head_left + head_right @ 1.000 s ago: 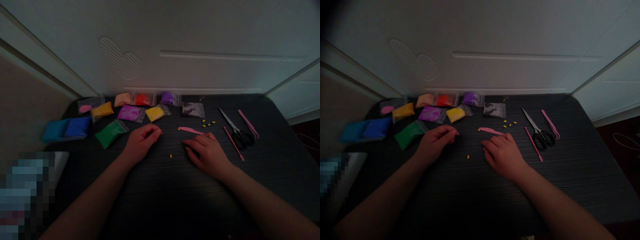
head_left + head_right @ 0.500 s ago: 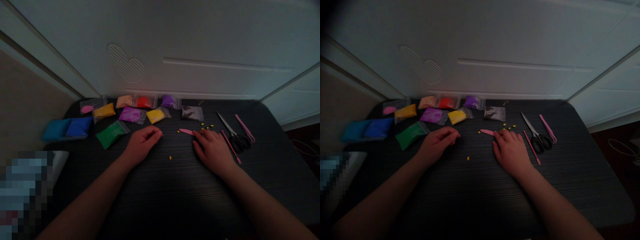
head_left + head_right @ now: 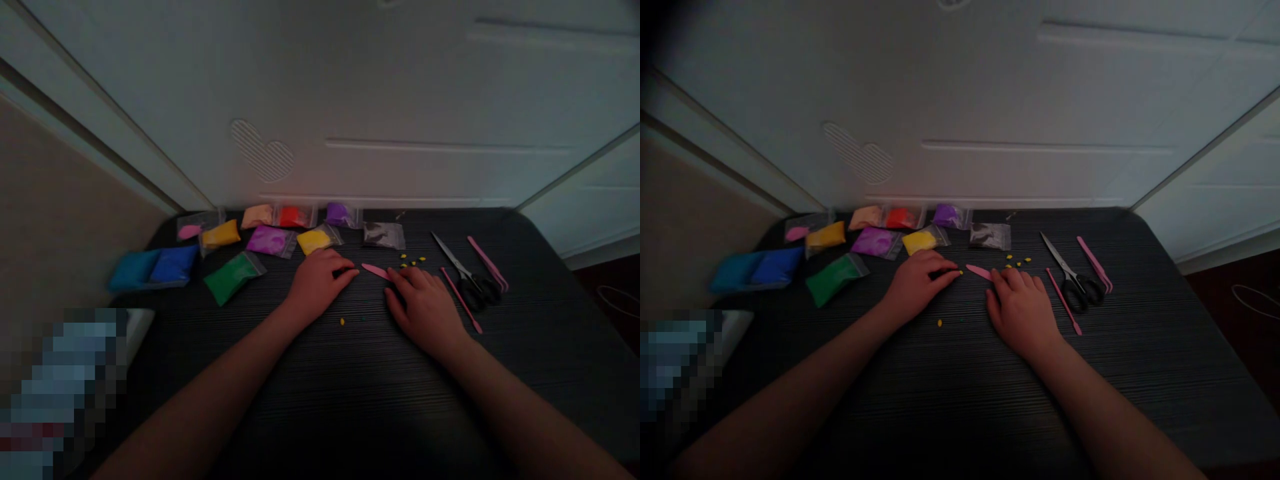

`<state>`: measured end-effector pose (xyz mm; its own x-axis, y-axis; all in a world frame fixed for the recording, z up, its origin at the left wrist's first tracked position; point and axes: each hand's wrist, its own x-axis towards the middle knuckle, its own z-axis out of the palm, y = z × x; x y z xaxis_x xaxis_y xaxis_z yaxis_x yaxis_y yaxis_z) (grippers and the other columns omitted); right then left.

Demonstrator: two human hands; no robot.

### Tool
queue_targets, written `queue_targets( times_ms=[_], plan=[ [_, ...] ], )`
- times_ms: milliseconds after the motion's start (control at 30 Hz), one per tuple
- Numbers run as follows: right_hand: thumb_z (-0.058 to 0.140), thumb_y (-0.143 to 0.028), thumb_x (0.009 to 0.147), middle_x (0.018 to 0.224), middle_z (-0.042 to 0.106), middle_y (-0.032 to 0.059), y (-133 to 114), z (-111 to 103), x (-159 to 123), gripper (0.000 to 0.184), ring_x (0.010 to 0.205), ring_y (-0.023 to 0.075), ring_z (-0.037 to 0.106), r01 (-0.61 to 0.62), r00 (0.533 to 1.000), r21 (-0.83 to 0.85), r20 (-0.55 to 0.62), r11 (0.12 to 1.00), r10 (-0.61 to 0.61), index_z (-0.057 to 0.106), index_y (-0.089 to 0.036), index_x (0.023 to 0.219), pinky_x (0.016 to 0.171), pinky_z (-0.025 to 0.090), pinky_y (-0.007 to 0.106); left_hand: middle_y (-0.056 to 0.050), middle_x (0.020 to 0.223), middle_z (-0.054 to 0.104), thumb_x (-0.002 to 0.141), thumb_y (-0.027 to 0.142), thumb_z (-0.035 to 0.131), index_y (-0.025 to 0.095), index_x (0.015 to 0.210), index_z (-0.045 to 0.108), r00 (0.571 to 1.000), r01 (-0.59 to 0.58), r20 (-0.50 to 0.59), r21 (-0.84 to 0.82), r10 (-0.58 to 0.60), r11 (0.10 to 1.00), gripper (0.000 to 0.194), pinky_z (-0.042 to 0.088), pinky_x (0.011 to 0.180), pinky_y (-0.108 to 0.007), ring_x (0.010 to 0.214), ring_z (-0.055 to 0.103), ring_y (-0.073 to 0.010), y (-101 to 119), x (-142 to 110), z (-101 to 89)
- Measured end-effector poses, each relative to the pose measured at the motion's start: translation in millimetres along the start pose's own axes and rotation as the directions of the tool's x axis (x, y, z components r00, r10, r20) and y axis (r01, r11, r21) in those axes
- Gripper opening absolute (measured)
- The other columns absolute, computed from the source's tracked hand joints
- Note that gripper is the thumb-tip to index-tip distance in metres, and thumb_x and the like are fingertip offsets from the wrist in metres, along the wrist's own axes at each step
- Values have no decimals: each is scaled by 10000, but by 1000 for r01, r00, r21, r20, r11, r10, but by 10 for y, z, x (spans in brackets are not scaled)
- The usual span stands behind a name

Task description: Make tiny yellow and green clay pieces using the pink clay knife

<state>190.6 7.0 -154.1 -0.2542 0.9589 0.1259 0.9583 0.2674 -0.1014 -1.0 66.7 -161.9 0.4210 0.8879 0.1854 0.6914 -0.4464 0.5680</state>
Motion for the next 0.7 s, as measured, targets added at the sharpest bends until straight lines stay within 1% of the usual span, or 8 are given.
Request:
queue_targets(
  times_ms=[100,200,267,333,500,633,700],
  plan=[
    [367,-311,840,1012,545,107,5,4,-1,367,874,229,483,2,1000,9,-4,1000,-2,491,-167,1154,769,349,364,-38,832,609,779,368,487,197,846,661,999,-37,30,48,35,998,253,384,766,-318,820,511,-179,-4,67,61],
    [365,-312,839,1024,541,107,5,4,5,371,876,229,485,-6,1000,8,2,1000,6,488,-165,1157,776,352,363,-29,826,613,794,332,470,196,839,654,998,-58,43,53,56,997,232,379,765,-312,808,512,-172,-14,73,69],
    [363,-312,840,1018,543,105,3,3,8,370,871,227,485,-11,1000,16,4,1000,11,488,-168,1157,779,355,359,-25,825,609,797,303,464,191,827,640,997,-57,47,35,56,998,211,378,772,-307,812,513,-168,-17,61,50],
    [362,-310,841,1006,544,102,-1,1,9,367,872,226,484,-14,1000,26,5,1000,14,488,-169,1155,782,356,356,-22,834,600,791,280,466,186,814,620,998,-41,40,-17,42,999,183,380,780,-293,825,514,-161,-18,46,19],
    [366,-300,842,997,531,91,-8,-20,11,366,885,211,484,-21,1000,50,5,999,20,471,-195,1176,791,355,339,-19,835,578,780,277,465,175,789,577,1000,15,22,-163,-11,986,153,390,765,-263,814,518,-144,-27,19,-64],
    [360,-275,849,913,524,67,-12,-30,12,353,847,187,489,13,1000,74,3,997,-13,461,-262,1187,778,355,320,-6,778,584,777,310,460,179,821,577,990,137,-13,-209,-142,968,181,397,666,-247,711,517,-131,-43,-7,-78],
    [361,-276,849,896,518,61,-14,-20,13,344,843,181,488,16,1000,79,2,997,-16,472,-271,1175,777,354,311,3,742,589,766,323,473,180,807,586,981,180,-31,-243,-193,953,187,393,618,-238,655,510,-121,-60,-20,-64]
  ],
)
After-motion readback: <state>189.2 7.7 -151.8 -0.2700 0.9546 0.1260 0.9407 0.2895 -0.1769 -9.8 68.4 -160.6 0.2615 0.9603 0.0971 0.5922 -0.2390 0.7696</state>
